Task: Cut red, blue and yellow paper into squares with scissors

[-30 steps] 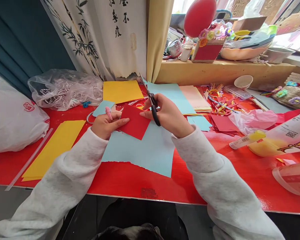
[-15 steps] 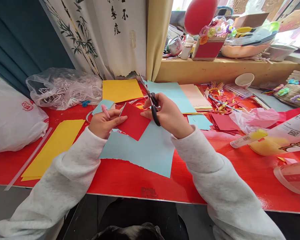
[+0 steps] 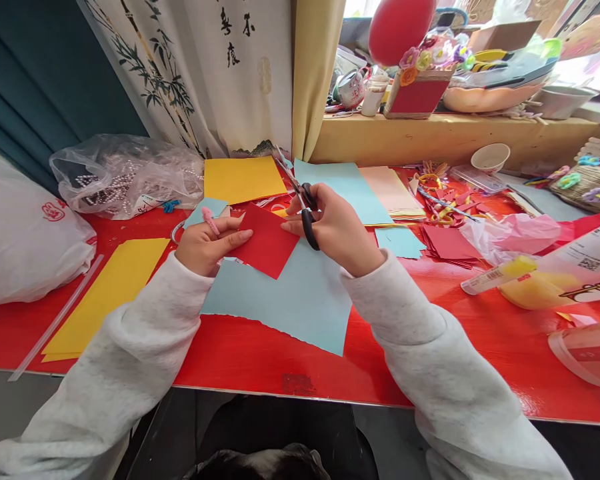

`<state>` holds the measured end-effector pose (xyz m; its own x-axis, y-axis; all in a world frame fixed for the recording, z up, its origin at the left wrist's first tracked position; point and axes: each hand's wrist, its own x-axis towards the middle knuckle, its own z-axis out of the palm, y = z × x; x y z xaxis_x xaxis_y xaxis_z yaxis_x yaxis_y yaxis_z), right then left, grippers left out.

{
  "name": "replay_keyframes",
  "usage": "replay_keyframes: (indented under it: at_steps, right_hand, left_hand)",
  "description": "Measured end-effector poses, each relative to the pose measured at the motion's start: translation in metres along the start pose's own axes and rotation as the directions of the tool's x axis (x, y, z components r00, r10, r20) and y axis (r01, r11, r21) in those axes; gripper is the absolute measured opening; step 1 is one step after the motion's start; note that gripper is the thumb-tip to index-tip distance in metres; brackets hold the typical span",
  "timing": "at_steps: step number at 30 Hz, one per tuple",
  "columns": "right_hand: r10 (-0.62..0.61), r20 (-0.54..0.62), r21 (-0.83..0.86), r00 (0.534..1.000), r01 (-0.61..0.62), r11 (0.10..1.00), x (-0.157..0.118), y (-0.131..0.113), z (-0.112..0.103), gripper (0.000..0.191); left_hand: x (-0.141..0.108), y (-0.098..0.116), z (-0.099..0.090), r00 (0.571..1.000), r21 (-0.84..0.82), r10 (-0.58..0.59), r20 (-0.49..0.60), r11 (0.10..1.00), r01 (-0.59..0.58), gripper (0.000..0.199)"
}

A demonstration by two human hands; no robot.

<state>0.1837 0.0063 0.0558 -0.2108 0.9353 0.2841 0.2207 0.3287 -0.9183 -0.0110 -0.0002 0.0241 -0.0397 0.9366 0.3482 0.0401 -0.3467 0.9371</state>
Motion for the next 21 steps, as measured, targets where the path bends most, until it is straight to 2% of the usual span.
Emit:
replay_keyframes:
  at_steps: [6,11,17,21]
  right_hand:
    - [-0.049,-0.028,-0.071,0.998,0.047,0.996,0.0,-0.002,-0.005,0.034]
    - [-0.013,-0.034,-0.086,0.999,0.01,0.996,0.001,-0.004,-0.014,0.035]
    - [-0.003,0.0,-0.094,1.0,0.003,0.996,0.001,-0.006,-0.017,0.037]
    - [-0.038,0.014,-0.103,0.999,0.039,0.994,0.002,-0.003,-0.017,0.036]
  left_hand:
    - [0.002,-0.003,-0.002,0.999,-0.002,0.0,-0.045,1.0,0.0,0.018]
    - [0.002,0.0,-0.003,0.999,0.009,-0.025,-0.045,1.0,0.025,0.02]
    - [-0.001,0.007,-0.002,0.994,0.046,-0.067,-0.081,0.996,0.071,0.015]
    - [-0.002,0.008,0.0,0.991,0.055,-0.089,-0.099,0.994,0.095,0.017]
